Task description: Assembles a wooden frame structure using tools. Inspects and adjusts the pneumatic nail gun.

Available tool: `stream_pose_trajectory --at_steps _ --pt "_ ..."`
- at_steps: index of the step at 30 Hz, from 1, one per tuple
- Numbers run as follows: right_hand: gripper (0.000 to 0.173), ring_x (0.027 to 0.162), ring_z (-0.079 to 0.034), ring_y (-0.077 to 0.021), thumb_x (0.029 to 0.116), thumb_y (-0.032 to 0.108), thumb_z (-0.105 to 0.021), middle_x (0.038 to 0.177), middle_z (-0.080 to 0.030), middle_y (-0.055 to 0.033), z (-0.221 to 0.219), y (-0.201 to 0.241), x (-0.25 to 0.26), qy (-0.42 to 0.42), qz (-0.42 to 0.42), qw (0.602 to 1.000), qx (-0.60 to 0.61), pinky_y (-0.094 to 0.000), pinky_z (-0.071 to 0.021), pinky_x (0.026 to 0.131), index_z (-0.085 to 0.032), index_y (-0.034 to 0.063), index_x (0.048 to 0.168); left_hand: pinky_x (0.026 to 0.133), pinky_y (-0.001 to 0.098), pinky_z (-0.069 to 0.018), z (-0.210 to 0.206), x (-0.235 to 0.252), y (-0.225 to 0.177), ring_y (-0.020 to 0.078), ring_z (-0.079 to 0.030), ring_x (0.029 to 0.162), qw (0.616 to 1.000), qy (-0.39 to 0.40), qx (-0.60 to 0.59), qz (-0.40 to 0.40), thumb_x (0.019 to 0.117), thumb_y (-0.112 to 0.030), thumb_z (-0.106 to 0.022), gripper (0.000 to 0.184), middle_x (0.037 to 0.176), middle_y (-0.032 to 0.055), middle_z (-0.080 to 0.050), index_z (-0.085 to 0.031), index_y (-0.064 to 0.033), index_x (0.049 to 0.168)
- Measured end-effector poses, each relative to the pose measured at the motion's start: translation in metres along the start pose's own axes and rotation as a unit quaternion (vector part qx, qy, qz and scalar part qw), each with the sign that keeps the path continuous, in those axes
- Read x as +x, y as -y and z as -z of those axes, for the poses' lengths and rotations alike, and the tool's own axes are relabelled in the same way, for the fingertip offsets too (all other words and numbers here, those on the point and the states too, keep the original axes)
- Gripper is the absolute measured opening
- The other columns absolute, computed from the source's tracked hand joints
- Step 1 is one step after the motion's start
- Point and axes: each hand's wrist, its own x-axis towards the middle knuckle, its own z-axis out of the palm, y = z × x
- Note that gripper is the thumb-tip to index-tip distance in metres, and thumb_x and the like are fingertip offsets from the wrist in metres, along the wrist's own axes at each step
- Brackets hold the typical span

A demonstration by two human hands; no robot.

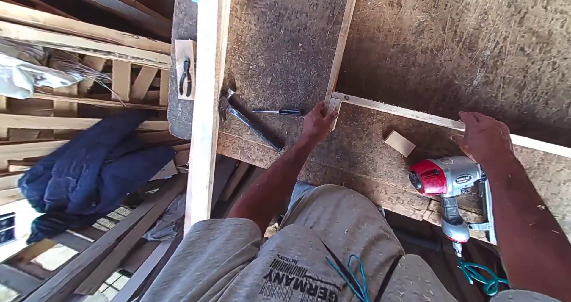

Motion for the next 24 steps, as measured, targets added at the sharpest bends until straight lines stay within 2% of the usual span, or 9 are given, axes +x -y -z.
stream_pose_trajectory --at_steps 2,5,8,10,14,16,18,20,24 --pt "0.062 0.142 -0.043 -0.0483 0.0987 0.034 -0.067 0.152 -0.046 -0.0274 0.002 0.011 -0.040 -0.067 -0.040 0.994 0.083 -0.0687 -0.0332 0.115 -0.048 0.0034 0.149 0.096 0.0527 -0.0558 -0.001 -0.001 0.004 0.0264 -0.071 0.105 1.000 -0.003 0.002 -0.011 0.0984 -0.044 -0.067 0.059 0.117 0.0139 -0.073 -0.053 -0.0143 0.148" --pt "0.044 0.115 -0.064 -0.0422 0.1021 0.033 -0.057 0.126 -0.064 -0.0264 -0.022 0.024 -0.118 -0.142 -0.149 0.963 0.174 -0.0603 -0.0513 0.097 -0.061 -0.0003 0.131 0.096 0.0535 -0.0558 -0.008 -0.002 0.014 0.0277 -0.072 0.104 0.999 -0.015 0.004 -0.028 0.0999 -0.049 -0.062 0.063 0.116 0.0153 -0.073 -0.050 -0.0150 0.151" --pt "0.048 0.114 -0.064 -0.0487 0.0971 0.020 -0.061 0.124 -0.064 -0.0301 -0.072 0.034 -0.175 -0.051 -0.255 0.942 0.215 -0.0686 -0.0501 0.093 -0.052 -0.0024 0.138 0.098 0.0527 -0.0553 -0.012 -0.002 0.016 0.0281 -0.071 0.108 0.999 -0.024 -0.024 -0.033 0.1016 -0.045 -0.061 0.063 0.122 0.0157 -0.071 -0.045 -0.0151 0.154" --pt "0.063 0.128 -0.053 -0.0524 0.0887 0.019 -0.072 0.136 -0.054 -0.0349 -0.105 0.040 -0.195 -0.048 -0.269 0.942 0.194 -0.0692 -0.0433 0.104 -0.049 -0.0039 0.142 0.100 0.0498 -0.0551 -0.013 -0.002 0.019 0.0258 -0.070 0.111 0.996 -0.027 -0.075 -0.040 0.1019 -0.041 -0.062 0.064 0.126 0.0151 -0.069 -0.041 -0.0135 0.156" --pt "0.075 0.133 -0.048 -0.0539 0.0865 0.034 -0.077 0.143 -0.047 -0.0371 -0.135 0.038 -0.196 -0.056 -0.318 0.934 0.152 -0.0675 -0.0419 0.106 -0.048 -0.0053 0.143 0.105 0.0431 -0.0526 -0.007 -0.010 0.036 0.0207 -0.066 0.121 0.988 -0.055 -0.133 -0.052 0.1033 -0.037 -0.061 0.064 0.137 0.0140 -0.065 -0.038 -0.0054 0.154" --pt "0.074 0.125 -0.054 -0.0543 0.0875 0.043 -0.077 0.135 -0.054 -0.0367 -0.148 0.021 -0.186 -0.017 -0.327 0.932 0.156 -0.0704 -0.0455 0.100 -0.052 -0.0060 0.138 0.107 0.0432 -0.0518 -0.003 -0.019 0.050 0.0215 -0.063 0.126 0.984 -0.093 -0.140 -0.056 0.1015 -0.036 -0.062 0.066 0.141 0.0152 -0.062 -0.039 -0.0031 0.153" --pt "0.067 0.109 -0.065 -0.0529 0.0870 0.049 -0.076 0.115 -0.066 -0.0335 -0.152 0.004 -0.179 0.008 -0.304 0.941 0.151 -0.0728 -0.0493 0.088 -0.060 -0.0030 0.127 0.108 0.0411 -0.0519 0.002 -0.032 0.062 0.0211 -0.062 0.128 0.979 -0.128 -0.148 -0.065 0.1000 -0.034 -0.063 0.065 0.142 0.0166 -0.061 -0.040 -0.0014 0.152" --pt "0.055 0.103 -0.066 -0.0522 0.0853 0.039 -0.079 0.106 -0.069 -0.0308 -0.139 -0.001 -0.183 0.039 -0.288 0.941 0.170 -0.0753 -0.0478 0.085 -0.064 0.0004 0.121 0.104 0.0374 -0.0542 0.007 -0.050 0.074 0.0198 -0.064 0.123 0.975 -0.144 -0.147 -0.084 0.0994 -0.030 -0.064 0.060 0.137 0.0173 -0.063 -0.046 0.0008 0.147" --pt "0.044 0.089 -0.066 -0.0446 0.0831 0.033 -0.081 0.094 -0.068 -0.0247 -0.083 0.030 -0.226 0.051 -0.253 0.935 0.242 -0.0708 -0.0496 0.078 -0.067 0.0016 0.111 0.094 0.0344 -0.0597 0.019 -0.097 0.091 0.0144 -0.070 0.107 0.983 -0.035 -0.125 -0.129 0.1003 -0.024 -0.063 0.039 0.117 0.0100 -0.072 -0.062 -0.0002 0.130"
